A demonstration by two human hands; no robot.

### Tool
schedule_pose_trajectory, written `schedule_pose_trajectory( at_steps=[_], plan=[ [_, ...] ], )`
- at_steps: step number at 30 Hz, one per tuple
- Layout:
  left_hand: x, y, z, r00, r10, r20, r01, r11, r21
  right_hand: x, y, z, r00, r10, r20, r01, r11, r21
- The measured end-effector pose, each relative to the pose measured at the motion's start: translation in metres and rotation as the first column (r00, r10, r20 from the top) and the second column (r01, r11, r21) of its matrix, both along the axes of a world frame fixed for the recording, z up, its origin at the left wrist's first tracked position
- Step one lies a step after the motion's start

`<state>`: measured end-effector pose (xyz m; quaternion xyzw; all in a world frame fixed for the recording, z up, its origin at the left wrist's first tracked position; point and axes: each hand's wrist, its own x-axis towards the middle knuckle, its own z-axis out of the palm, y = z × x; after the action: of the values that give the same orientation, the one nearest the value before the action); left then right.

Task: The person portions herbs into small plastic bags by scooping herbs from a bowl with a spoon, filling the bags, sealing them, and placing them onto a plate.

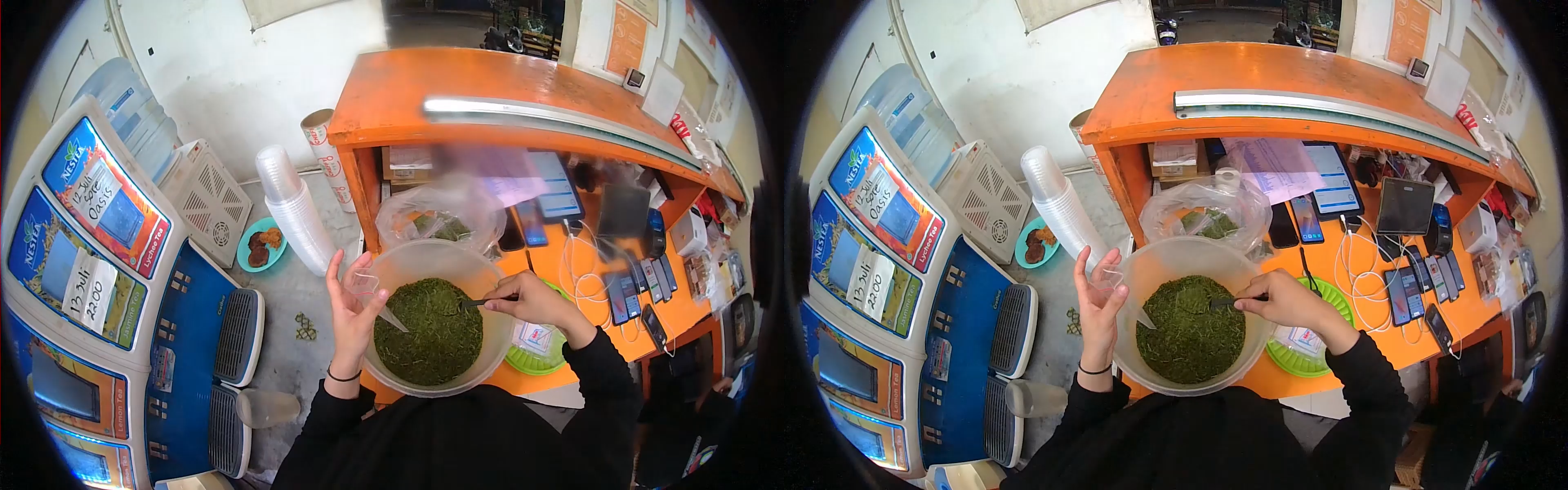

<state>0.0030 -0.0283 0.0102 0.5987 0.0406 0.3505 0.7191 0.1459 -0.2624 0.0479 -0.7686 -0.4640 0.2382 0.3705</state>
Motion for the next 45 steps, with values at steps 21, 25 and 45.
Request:
schedule_pose_trajectory(
  at_steps=[21, 25, 45],
  plan=[
    [-0.002, -0.005, 0.000, 0.943, -0.262, -0.205, 0.312, 0.908, 0.279, -0.031, 0.039, 0.026, 0.853, -0.129, 0.506, 0.011, 0.973, 0.229],
    [-0.002, -0.007, 0.004, 0.951, -0.255, -0.173, 0.296, 0.914, 0.279, -0.027, 0.026, 0.036, 0.891, -0.179, 0.416, 0.095, 0.972, 0.214],
    [-0.014, -0.002, 0.028, 0.771, -0.609, -0.188, 0.603, 0.792, -0.093, -0.025, 0.059, 0.025, 0.986, 0.131, -0.105, -0.083, 0.922, 0.378]
  ],
)
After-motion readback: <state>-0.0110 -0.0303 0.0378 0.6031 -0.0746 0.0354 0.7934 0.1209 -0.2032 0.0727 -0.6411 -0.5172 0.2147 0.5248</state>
